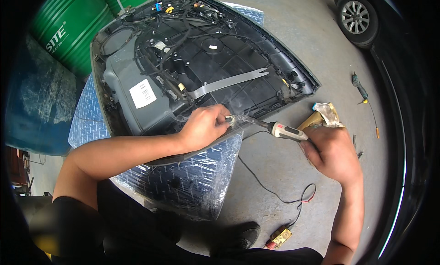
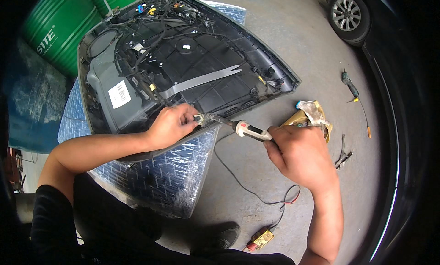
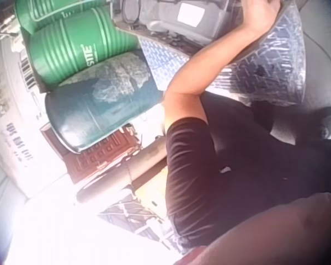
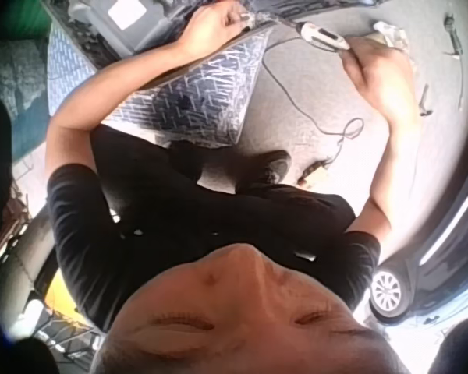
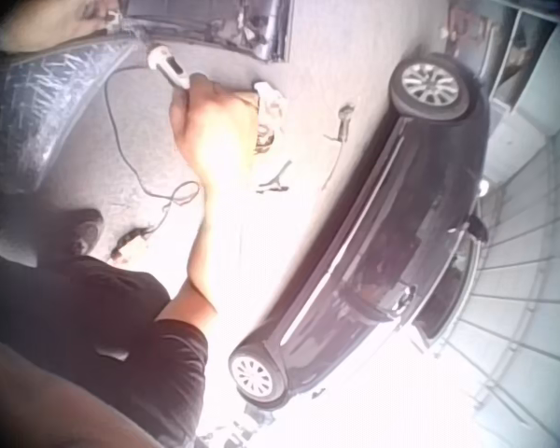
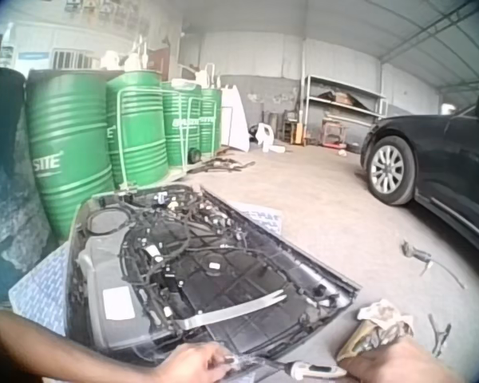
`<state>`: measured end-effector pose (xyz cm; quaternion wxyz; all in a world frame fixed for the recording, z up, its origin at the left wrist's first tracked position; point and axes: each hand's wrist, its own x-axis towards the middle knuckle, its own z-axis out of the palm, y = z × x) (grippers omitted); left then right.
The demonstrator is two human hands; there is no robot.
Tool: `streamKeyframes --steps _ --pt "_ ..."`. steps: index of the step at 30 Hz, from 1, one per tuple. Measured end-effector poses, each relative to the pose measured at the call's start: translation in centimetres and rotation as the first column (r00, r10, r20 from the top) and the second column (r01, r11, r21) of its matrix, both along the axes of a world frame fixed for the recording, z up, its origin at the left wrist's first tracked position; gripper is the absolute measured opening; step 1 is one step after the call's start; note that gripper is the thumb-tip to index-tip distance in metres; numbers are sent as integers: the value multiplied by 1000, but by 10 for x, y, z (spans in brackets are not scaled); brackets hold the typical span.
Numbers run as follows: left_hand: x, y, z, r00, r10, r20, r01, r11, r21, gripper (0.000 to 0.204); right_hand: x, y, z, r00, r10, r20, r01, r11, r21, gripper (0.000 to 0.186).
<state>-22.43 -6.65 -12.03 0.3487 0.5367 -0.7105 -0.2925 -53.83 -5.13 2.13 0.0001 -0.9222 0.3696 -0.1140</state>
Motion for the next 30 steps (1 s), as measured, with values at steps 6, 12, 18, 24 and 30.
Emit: streamKeyframes --steps 6,12,18,24,30 --pt "0 0 1 1000 -4 15 4 1000 -22 22 5 1 3 999 11 30 -13 999 49 14" --pt "-1 -1 1 1000 -2 10 2 1000 -14 20 5 -1 0 1000 12 14 -13 999 53 14" --pt "-2 0 7 1000 -3 25 3 1000 13 20 2 -3 -1 1000 0 15 -1 995 96 14" --pt "-2 1 9 999 4 32 -5 1000 12 21 1 -5 -1 1000 11 14 -12 996 88 15" --pt "-3 0 14 999 6 40 -9 996 86 21 0 -7 -3 1000 17 15 -18 997 72 16"
